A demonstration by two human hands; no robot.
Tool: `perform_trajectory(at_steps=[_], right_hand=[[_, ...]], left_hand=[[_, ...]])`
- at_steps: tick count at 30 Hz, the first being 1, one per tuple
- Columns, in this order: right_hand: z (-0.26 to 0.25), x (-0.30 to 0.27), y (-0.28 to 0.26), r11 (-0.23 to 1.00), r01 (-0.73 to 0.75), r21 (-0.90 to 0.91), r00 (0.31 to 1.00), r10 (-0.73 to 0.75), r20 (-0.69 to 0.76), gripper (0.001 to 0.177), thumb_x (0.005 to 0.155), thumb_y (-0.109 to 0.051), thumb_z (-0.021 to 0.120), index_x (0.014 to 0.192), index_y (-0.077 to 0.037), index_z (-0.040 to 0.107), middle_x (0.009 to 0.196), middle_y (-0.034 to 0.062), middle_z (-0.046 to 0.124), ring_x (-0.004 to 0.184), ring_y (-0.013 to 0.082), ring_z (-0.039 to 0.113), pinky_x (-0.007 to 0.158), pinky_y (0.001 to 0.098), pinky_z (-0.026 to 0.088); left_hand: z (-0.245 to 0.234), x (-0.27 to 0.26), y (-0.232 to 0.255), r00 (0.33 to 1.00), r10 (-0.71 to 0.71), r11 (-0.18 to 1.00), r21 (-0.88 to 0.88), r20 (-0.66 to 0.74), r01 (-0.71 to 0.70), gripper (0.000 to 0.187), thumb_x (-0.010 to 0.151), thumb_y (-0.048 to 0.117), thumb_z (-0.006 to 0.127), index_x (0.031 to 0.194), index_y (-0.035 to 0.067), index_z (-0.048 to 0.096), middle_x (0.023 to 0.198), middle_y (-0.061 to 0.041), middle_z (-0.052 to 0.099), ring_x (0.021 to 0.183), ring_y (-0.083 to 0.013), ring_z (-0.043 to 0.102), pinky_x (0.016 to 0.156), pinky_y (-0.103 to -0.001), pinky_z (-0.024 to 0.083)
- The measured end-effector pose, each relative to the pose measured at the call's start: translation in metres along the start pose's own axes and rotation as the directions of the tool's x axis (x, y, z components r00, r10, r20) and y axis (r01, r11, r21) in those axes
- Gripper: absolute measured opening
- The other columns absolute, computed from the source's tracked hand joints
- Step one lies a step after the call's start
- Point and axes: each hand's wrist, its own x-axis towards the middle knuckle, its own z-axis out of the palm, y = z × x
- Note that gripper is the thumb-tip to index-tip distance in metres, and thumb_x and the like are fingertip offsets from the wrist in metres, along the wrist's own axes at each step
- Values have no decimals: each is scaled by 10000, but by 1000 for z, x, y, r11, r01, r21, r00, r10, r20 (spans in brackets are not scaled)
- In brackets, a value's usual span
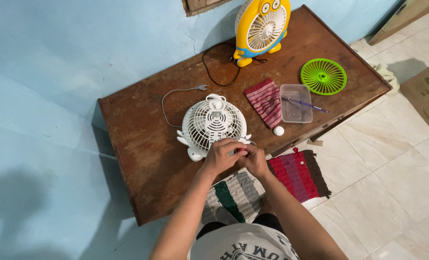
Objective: The person assembles a small white fan on a wooden table. They use a screwdriver to tighten screws on the fan base, attach a green fan guard, and secure a white cap on the rear of the fan.
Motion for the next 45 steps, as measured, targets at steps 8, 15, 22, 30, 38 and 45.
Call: perform_trajectory(at_steps=[8,15,22,30,38,45], right_hand=[[-7,5,-4,997,15,-72,998,-11,56,271,814,-35,776,1080,-17,726,971,91,741,793,159,679,707,319,547],[-8,6,-10,992,54,-115,998,-50,39,324,784,-46,763,1105,-24,723,995,109,738,783,179,677,708,319,546],[-1,5,-21,988,40,-148,999,-42,-9,228,811,-73,789,1008,-14,691,909,117,683,767,182,658,675,322,526],[-11,13,-24,973,99,-208,993,-82,89,315,785,-75,807,1083,-23,717,950,123,704,744,189,670,668,343,537],[0,11,-20,984,-37,-171,999,39,8,281,783,-79,825,1027,-10,703,892,112,712,753,187,678,700,334,554],[-1,13,-37,980,-33,-194,999,30,-17,287,785,-101,844,1004,1,689,888,101,684,772,155,693,722,319,570]], left_hand=[[-3,-1,-11,997,46,993,-115,62,-39,145,933,73,719,1074,76,752,1126,-89,773,1069,-273,758,878,-359,631],[-3,2,-5,994,99,995,-38,45,-97,120,887,52,773,1003,71,750,1067,-76,776,1012,-284,732,854,-382,589],[-2,0,-9,1000,-4,997,-77,-23,3,217,813,114,865,996,66,758,931,-70,697,841,-219,711,734,-334,584],[-1,1,-20,999,20,993,-113,25,-17,134,900,117,798,1026,91,762,970,-58,736,886,-214,739,747,-336,604],[-7,2,-23,997,39,996,-80,69,-33,147,925,123,757,1070,99,768,1045,-62,772,969,-229,755,822,-351,620],[-11,-1,-12,1000,24,991,-135,2,-23,194,1009,125,673,1177,61,747,1162,-100,768,1071,-266,750,899,-373,604]])
